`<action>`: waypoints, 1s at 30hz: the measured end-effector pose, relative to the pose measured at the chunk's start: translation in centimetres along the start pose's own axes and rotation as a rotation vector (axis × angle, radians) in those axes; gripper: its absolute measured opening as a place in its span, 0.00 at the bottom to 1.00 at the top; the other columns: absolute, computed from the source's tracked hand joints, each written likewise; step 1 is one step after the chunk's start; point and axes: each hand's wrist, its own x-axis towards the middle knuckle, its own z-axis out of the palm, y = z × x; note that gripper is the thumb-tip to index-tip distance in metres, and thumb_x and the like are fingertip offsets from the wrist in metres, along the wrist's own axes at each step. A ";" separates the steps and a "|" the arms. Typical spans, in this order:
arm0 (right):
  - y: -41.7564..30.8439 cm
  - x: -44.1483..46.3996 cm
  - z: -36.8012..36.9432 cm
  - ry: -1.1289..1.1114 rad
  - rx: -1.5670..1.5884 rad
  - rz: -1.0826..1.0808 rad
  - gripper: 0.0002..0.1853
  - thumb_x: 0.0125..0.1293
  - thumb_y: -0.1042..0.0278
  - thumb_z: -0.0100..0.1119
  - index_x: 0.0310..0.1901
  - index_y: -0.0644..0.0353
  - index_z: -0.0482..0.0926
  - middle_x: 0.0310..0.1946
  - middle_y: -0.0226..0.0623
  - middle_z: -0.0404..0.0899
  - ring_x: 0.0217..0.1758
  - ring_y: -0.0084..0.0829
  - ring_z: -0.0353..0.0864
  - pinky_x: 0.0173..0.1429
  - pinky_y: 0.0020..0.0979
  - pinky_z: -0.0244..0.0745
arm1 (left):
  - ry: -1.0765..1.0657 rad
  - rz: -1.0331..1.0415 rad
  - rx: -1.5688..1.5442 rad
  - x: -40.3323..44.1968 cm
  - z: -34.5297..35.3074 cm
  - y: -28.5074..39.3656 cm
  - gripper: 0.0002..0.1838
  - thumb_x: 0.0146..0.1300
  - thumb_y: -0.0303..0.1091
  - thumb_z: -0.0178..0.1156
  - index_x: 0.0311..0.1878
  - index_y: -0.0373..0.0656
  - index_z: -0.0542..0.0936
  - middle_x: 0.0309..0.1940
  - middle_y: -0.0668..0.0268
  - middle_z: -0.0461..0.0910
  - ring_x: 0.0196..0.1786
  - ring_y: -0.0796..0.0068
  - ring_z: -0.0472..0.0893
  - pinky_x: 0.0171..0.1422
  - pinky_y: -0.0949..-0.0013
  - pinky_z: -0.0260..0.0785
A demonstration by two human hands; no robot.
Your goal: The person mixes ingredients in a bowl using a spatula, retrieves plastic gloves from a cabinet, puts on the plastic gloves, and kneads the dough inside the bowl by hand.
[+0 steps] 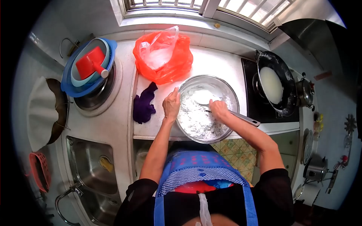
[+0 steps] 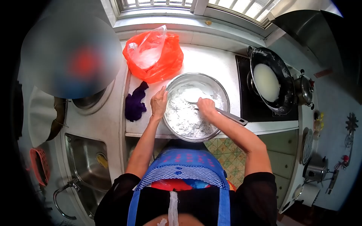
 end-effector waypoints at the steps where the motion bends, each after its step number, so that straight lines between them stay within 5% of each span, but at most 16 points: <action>1: 1.5 -0.6 0.0 -0.004 0.012 -0.035 0.10 0.58 0.74 0.50 0.42 0.66 0.74 0.29 0.51 0.80 0.33 0.46 0.83 0.32 0.41 0.78 | 0.017 -0.002 0.003 -0.1 0.1 -0.1 0.16 0.62 0.30 0.55 0.53 0.38 0.76 0.33 0.52 0.80 0.35 0.52 0.79 0.39 0.60 0.70; 3: 3.9 -2.9 -0.5 -0.128 -0.042 -0.046 0.11 0.58 0.74 0.50 0.41 0.60 0.78 0.30 0.47 0.81 0.34 0.46 0.82 0.37 0.43 0.77 | 0.031 -0.005 0.003 -0.4 0.3 -0.1 0.16 0.62 0.30 0.55 0.52 0.38 0.76 0.33 0.52 0.80 0.35 0.53 0.80 0.39 0.59 0.70; 7: 6.9 -8.0 -0.8 0.062 0.148 0.006 0.16 0.58 0.69 0.51 0.48 0.47 0.78 0.29 0.46 0.80 0.34 0.48 0.81 0.38 0.45 0.74 | 0.187 0.075 -0.053 -0.7 2.5 -2.0 0.15 0.61 0.30 0.55 0.52 0.38 0.77 0.31 0.55 0.80 0.33 0.54 0.79 0.37 0.60 0.71; 10: 7.0 -8.5 -1.0 0.086 0.154 0.127 0.19 0.58 0.69 0.50 0.53 0.48 0.72 0.32 0.46 0.80 0.34 0.48 0.80 0.37 0.46 0.73 | 0.100 -0.054 0.066 -2.0 3.4 -3.0 0.11 0.65 0.33 0.50 0.43 0.40 0.78 0.27 0.54 0.77 0.29 0.57 0.78 0.32 0.57 0.70; 11: 8.2 -8.2 0.5 0.267 0.200 0.017 0.21 0.56 0.72 0.52 0.54 0.48 0.72 0.34 0.46 0.79 0.36 0.47 0.80 0.39 0.46 0.73 | 0.152 -0.137 -0.040 -2.6 3.5 -2.9 0.13 0.66 0.36 0.49 0.44 0.39 0.78 0.25 0.49 0.77 0.27 0.52 0.78 0.31 0.55 0.69; 16: 10.0 -4.9 1.2 0.267 0.187 0.147 0.30 0.54 0.68 0.62 0.60 0.61 0.66 0.50 0.55 0.70 0.48 0.53 0.75 0.50 0.44 0.73 | 0.246 -0.250 0.012 -8.1 3.5 -3.0 0.19 0.62 0.30 0.50 0.57 0.42 0.74 0.38 0.51 0.78 0.38 0.54 0.79 0.41 0.58 0.73; 19: 12.4 -1.5 3.8 0.286 0.043 0.020 0.32 0.54 0.65 0.61 0.60 0.67 0.64 0.44 0.58 0.75 0.47 0.54 0.76 0.48 0.45 0.72 | 0.328 -0.339 -0.074 -10.2 2.4 -1.4 0.21 0.60 0.29 0.52 0.59 0.41 0.71 0.38 0.51 0.78 0.40 0.52 0.79 0.43 0.59 0.72; 21: 11.3 -0.4 2.0 0.120 0.061 -0.031 0.24 0.56 0.67 0.58 0.54 0.69 0.66 0.37 0.61 0.77 0.41 0.58 0.77 0.44 0.49 0.71 | 0.331 -0.445 -0.032 -10.9 0.6 0.6 0.19 0.61 0.30 0.52 0.56 0.41 0.71 0.36 0.52 0.77 0.40 0.51 0.78 0.43 0.56 0.71; 24: 13.3 3.0 4.0 0.310 0.154 -0.271 0.17 0.53 0.72 0.57 0.42 0.71 0.68 0.29 0.57 0.77 0.34 0.55 0.78 0.36 0.44 0.71 | 0.418 -0.532 -0.041 -12.4 0.7 1.7 0.16 0.61 0.32 0.51 0.52 0.41 0.71 0.36 0.51 0.76 0.39 0.48 0.77 0.43 0.52 0.69; 25: 10.0 0.5 0.1 0.120 0.019 -0.155 0.29 0.58 0.46 0.59 0.39 0.73 0.78 0.30 0.56 0.80 0.34 0.54 0.81 0.37 0.48 0.75 | 0.460 -0.528 -0.105 -12.9 0.5 2.1 0.15 0.60 0.30 0.50 0.50 0.41 0.72 0.34 0.50 0.76 0.39 0.47 0.77 0.42 0.51 0.69; 30: 8.7 -0.1 -2.2 0.263 0.045 -0.361 0.26 0.57 0.48 0.60 0.37 0.70 0.77 0.29 0.54 0.80 0.33 0.52 0.80 0.37 0.47 0.74 | 0.545 -0.461 -0.056 -15.1 -0.3 4.0 0.13 0.56 0.28 0.50 0.45 0.36 0.74 0.33 0.49 0.77 0.38 0.48 0.78 0.42 0.54 0.70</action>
